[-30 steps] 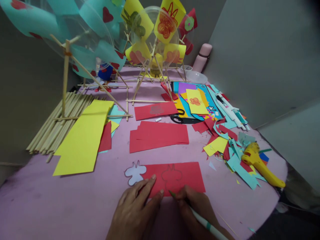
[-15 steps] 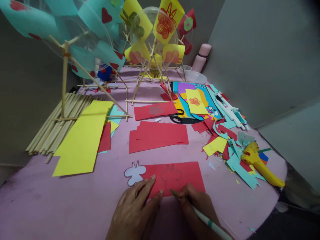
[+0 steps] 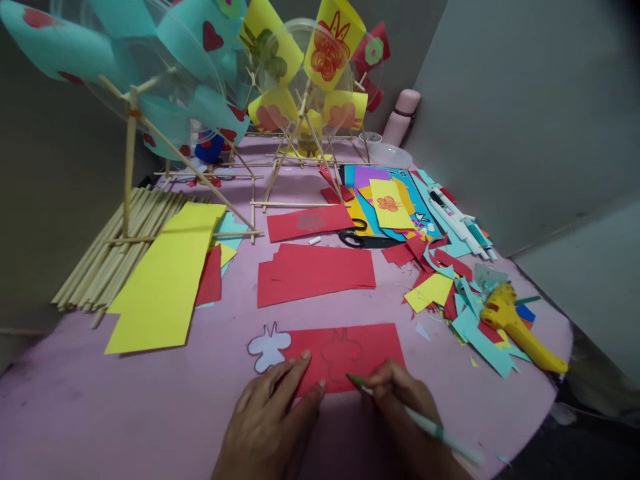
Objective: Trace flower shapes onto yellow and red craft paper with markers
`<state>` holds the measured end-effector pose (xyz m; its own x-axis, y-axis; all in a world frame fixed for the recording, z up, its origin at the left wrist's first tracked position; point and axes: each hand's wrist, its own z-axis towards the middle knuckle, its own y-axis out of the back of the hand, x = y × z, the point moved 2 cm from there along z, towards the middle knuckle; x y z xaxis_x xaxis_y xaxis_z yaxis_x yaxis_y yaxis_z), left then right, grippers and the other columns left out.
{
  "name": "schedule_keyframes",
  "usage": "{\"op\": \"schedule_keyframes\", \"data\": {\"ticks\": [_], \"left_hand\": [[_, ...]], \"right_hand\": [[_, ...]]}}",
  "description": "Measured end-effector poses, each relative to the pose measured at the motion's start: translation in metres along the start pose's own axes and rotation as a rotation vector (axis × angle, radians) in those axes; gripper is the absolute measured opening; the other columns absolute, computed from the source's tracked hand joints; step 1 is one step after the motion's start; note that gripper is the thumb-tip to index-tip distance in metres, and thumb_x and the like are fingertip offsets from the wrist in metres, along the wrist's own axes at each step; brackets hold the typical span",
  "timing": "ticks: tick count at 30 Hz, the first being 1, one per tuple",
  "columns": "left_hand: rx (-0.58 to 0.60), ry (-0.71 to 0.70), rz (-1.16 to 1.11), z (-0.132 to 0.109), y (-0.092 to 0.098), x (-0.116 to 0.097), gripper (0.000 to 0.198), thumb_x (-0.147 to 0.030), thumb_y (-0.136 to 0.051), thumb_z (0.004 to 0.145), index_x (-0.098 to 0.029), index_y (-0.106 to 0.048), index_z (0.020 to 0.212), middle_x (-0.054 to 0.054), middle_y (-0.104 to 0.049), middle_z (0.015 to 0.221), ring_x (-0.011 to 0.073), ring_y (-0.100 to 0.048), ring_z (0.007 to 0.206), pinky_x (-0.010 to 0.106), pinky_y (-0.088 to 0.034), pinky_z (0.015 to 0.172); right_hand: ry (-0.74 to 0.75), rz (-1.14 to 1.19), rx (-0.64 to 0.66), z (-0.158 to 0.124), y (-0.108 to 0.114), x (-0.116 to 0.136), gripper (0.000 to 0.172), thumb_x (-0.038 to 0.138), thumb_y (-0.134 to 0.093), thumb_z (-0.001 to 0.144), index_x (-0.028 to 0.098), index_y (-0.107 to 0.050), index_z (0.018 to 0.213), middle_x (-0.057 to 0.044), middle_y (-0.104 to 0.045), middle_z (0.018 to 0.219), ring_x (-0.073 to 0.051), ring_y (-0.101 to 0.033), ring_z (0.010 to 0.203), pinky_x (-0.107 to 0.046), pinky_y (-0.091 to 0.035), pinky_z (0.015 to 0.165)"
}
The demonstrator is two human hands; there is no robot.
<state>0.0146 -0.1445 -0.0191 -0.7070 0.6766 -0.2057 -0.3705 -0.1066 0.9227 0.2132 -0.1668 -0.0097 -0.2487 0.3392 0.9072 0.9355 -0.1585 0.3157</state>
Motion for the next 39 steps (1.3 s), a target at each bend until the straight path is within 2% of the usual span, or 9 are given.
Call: {"op": "schedule_keyframes", "data": {"ticks": [2, 4, 8, 12, 17, 23, 29, 33, 39], "left_hand": [[0.0, 0.014, -0.005, 0.0, -0.001, -0.002, 0.032, -0.015, -0.044, 0.09, -0.028, -0.061, 0.114, 0.008, -0.052, 0.133, 0.0283, -0.048, 0.111, 0.044, -0.047, 0.083], [0.001, 0.022, -0.005, 0.001, -0.001, -0.003, 0.034, -0.013, -0.043, 0.089, -0.028, -0.061, 0.114, 0.008, -0.054, 0.131, 0.0287, -0.048, 0.111, 0.045, -0.046, 0.084], [0.0, 0.052, 0.025, 0.004, -0.001, -0.006, 0.043, -0.008, -0.04, 0.085, -0.033, -0.062, 0.113, 0.004, -0.06, 0.123, 0.0272, -0.05, 0.107, 0.042, -0.044, 0.085], [0.013, 0.048, 0.086, 0.007, 0.001, -0.008, 0.052, -0.004, -0.041, 0.081, -0.04, -0.062, 0.112, 0.003, -0.061, 0.12, 0.0271, -0.051, 0.106, 0.041, -0.044, 0.083], [0.028, 0.03, 0.112, 0.007, 0.002, -0.007, 0.053, -0.004, -0.041, 0.08, -0.041, -0.061, 0.113, 0.002, -0.061, 0.12, 0.0266, -0.051, 0.107, 0.041, -0.043, 0.084], [0.029, 0.01, 0.122, 0.006, 0.0, -0.008, 0.052, -0.004, -0.042, 0.081, -0.038, -0.061, 0.115, 0.004, -0.06, 0.121, 0.0281, -0.051, 0.107, 0.042, -0.044, 0.083], [0.049, 0.033, 0.113, 0.005, -0.001, -0.005, 0.055, -0.004, -0.044, 0.079, -0.041, -0.059, 0.116, 0.002, -0.06, 0.122, 0.027, -0.051, 0.108, 0.042, -0.044, 0.084], [0.041, -0.026, 0.119, 0.004, -0.001, -0.003, 0.054, -0.006, -0.045, 0.08, -0.041, -0.058, 0.119, 0.003, -0.06, 0.123, 0.0268, -0.052, 0.107, 0.04, -0.045, 0.082], [0.042, 0.04, 0.085, 0.003, -0.001, -0.006, 0.051, -0.006, -0.042, 0.083, -0.041, -0.06, 0.116, 0.003, -0.06, 0.123, 0.0278, -0.051, 0.108, 0.043, -0.044, 0.084]], "right_hand": [[-0.087, 0.111, -0.024, 0.001, 0.004, -0.001, 0.02, 0.036, -0.045, 0.078, 0.02, -0.051, 0.068, 0.006, -0.041, 0.049, -0.011, -0.034, 0.045, -0.022, -0.023, 0.045], [-0.092, 0.12, -0.012, 0.001, 0.007, 0.0, 0.02, 0.037, -0.046, 0.077, 0.02, -0.051, 0.067, 0.006, -0.04, 0.05, -0.011, -0.031, 0.046, -0.022, -0.023, 0.045], [0.028, -0.001, 0.055, -0.001, 0.007, 0.006, 0.019, 0.035, -0.048, 0.076, 0.021, -0.049, 0.065, 0.008, -0.035, 0.049, -0.011, -0.031, 0.047, -0.022, -0.022, 0.046], [0.114, -0.084, 0.128, 0.0, 0.005, 0.003, 0.018, 0.033, -0.045, 0.08, 0.021, -0.048, 0.066, 0.006, -0.041, 0.052, -0.011, -0.037, 0.047, -0.022, -0.025, 0.047], [0.162, -0.204, 0.206, 0.004, 0.005, -0.004, 0.015, 0.027, -0.044, 0.082, 0.021, -0.054, 0.072, 0.005, -0.048, 0.053, -0.013, -0.046, 0.047, -0.021, -0.03, 0.047], [0.126, -0.344, 0.198, 0.006, 0.004, -0.005, 0.019, 0.025, -0.042, 0.081, 0.02, -0.059, 0.075, -0.001, -0.063, 0.06, -0.016, -0.058, 0.053, -0.022, -0.037, 0.051], [0.163, -0.387, 0.182, 0.005, 0.003, -0.003, 0.02, 0.025, -0.042, 0.08, 0.02, -0.059, 0.071, -0.001, -0.065, 0.059, -0.016, -0.059, 0.053, -0.022, -0.037, 0.05], [0.179, -0.4, 0.161, 0.004, 0.003, 0.0, 0.02, 0.022, -0.042, 0.08, 0.02, -0.059, 0.069, -0.001, -0.065, 0.058, -0.015, -0.059, 0.051, -0.021, -0.038, 0.049], [0.178, -0.395, 0.14, 0.003, 0.006, -0.003, 0.019, 0.021, -0.044, 0.081, 0.021, -0.058, 0.068, 0.0, -0.064, 0.056, -0.015, -0.058, 0.05, -0.021, -0.038, 0.047]]}}
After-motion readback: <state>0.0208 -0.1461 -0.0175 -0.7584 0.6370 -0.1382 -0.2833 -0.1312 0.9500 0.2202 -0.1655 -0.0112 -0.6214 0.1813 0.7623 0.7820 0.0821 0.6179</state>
